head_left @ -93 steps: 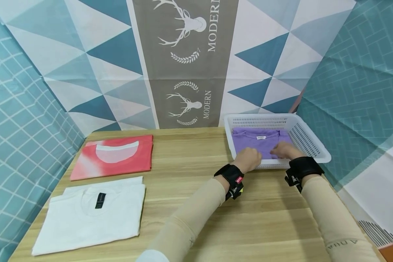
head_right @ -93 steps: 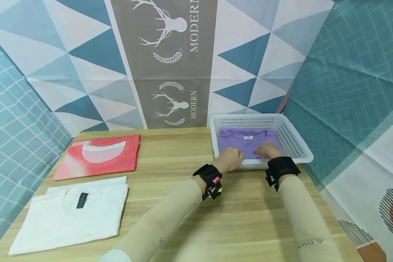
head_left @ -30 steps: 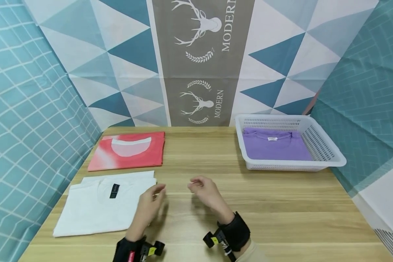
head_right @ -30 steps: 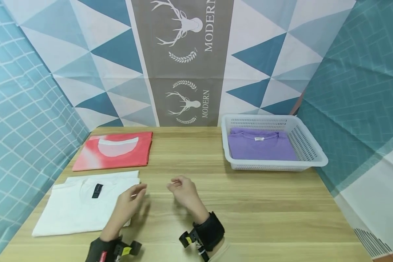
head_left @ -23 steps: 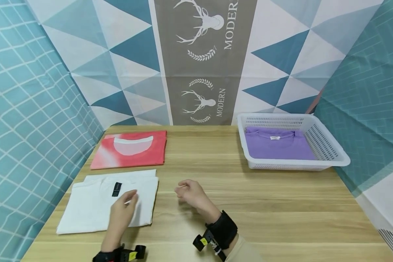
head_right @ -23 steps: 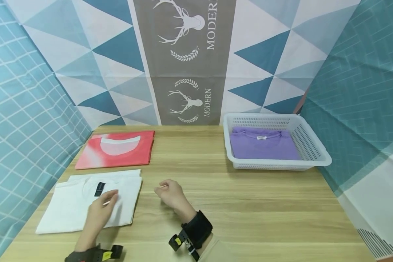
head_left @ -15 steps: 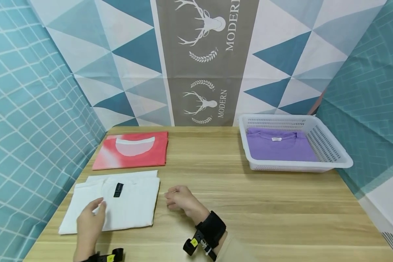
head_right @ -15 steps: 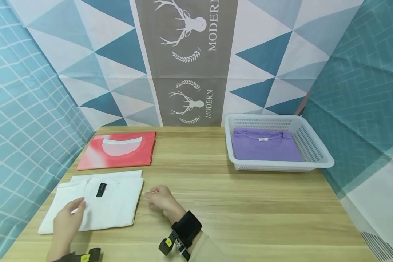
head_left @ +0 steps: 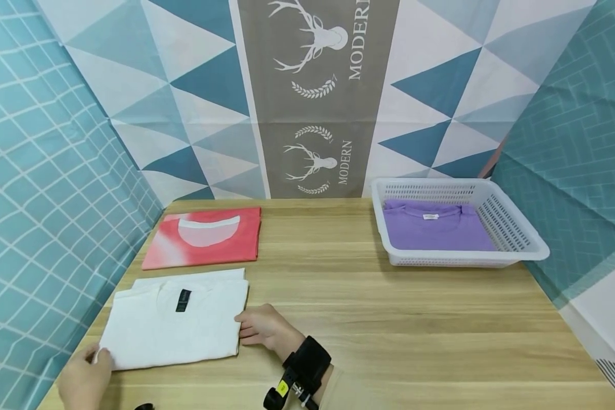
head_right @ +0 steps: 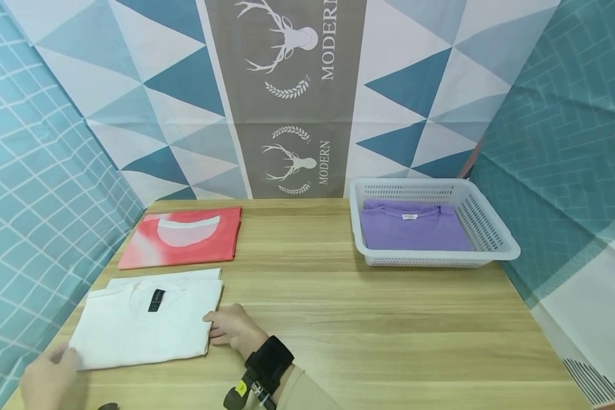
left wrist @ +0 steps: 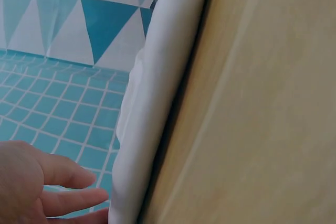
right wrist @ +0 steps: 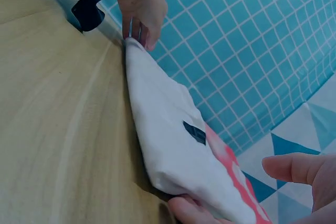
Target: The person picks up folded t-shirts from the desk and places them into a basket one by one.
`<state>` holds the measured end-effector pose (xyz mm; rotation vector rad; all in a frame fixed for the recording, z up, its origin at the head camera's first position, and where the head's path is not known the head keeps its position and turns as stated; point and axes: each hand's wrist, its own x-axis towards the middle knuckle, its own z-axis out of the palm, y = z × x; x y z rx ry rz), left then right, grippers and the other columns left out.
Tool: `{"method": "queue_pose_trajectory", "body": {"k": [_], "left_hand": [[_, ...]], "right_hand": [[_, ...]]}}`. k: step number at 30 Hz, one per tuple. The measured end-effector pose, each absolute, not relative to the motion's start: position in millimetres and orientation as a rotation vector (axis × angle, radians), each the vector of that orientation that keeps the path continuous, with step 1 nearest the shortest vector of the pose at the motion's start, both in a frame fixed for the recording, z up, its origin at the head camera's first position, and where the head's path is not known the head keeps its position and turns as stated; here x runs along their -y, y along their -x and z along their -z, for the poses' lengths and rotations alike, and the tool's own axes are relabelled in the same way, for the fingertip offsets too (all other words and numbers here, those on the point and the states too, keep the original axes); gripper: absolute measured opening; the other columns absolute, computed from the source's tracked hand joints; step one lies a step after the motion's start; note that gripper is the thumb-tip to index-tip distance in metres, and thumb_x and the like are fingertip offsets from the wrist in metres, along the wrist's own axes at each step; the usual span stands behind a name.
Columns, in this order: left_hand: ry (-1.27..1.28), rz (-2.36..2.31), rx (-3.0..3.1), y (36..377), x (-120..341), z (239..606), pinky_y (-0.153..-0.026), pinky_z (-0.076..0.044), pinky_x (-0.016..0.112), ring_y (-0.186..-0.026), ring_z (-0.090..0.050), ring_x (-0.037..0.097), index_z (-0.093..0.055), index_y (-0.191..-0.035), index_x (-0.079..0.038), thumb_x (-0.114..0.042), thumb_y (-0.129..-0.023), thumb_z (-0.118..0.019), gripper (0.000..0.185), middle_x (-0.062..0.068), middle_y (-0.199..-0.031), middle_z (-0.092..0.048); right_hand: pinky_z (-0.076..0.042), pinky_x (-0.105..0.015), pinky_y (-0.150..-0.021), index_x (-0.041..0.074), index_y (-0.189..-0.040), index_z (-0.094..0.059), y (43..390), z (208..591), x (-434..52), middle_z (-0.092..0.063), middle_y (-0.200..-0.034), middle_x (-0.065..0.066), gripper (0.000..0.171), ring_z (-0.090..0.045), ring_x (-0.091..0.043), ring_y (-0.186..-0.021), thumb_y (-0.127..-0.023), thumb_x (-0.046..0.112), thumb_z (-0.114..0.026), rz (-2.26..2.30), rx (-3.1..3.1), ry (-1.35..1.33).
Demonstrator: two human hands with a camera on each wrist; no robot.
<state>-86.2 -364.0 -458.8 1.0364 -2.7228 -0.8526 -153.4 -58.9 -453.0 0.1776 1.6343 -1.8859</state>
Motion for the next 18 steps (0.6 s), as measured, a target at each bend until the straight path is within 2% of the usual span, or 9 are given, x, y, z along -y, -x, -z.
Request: {"method": "queue_pose_trajectory", "body": {"k": [8,14,16,18], "left_hand": [[-0.964,0.754,2.818,82.3,366.7,453.1,-0.102,-0.035,0.06,-0.118,-0.043,0.057,-0.049,-0.124,0.019,-0.013,-0.093,-0.041,0.045,0.038,-0.131,-0.046],[-0.928,0.783,2.853,81.1,366.7,451.3,-0.103,-0.035,0.059,-0.122,-0.041,0.057,-0.048,-0.126,0.017,-0.015,-0.094,-0.043,0.046,0.037,-0.132,-0.045],[-0.904,0.8,2.863,79.8,365.8,450.5,-0.103,-0.035,0.06,-0.122,-0.041,0.057,-0.048,-0.127,0.017,-0.015,-0.094,-0.043,0.046,0.038,-0.132,-0.045],[-0.884,0.807,2.868,78.6,363.8,449.7,-0.102,-0.036,0.06,-0.122,-0.041,0.058,-0.049,-0.127,0.017,-0.015,-0.095,-0.044,0.045,0.038,-0.132,-0.045]], "right_hand": [[-0.06,-0.039,-0.074,-0.002,-0.091,-0.064,150.0,460.4,67.8,-0.064,-0.073,-0.009,0.009,-0.065,-0.017,-0.068,-0.084,0.003,-0.064,1.863,-1.705,-0.164],[-0.06,-0.033,-0.064,-0.001,-0.089,-0.067,151.2,464.7,68.1,-0.062,-0.066,-0.005,0.007,-0.06,-0.011,-0.057,-0.085,0.004,-0.066,1.806,-1.821,-0.138],[-0.059,-0.031,-0.061,0.0,-0.082,-0.065,151.4,465.5,68.4,-0.059,-0.061,-0.003,0.004,-0.058,-0.009,-0.053,-0.084,0.002,-0.066,1.794,-1.852,-0.13],[-0.059,-0.029,-0.059,0.005,-0.072,-0.06,151.3,465.5,67.6,-0.055,-0.057,-0.001,0.014,-0.055,-0.008,-0.05,-0.084,0.0,-0.067,1.78,-1.883,-0.122]]}}
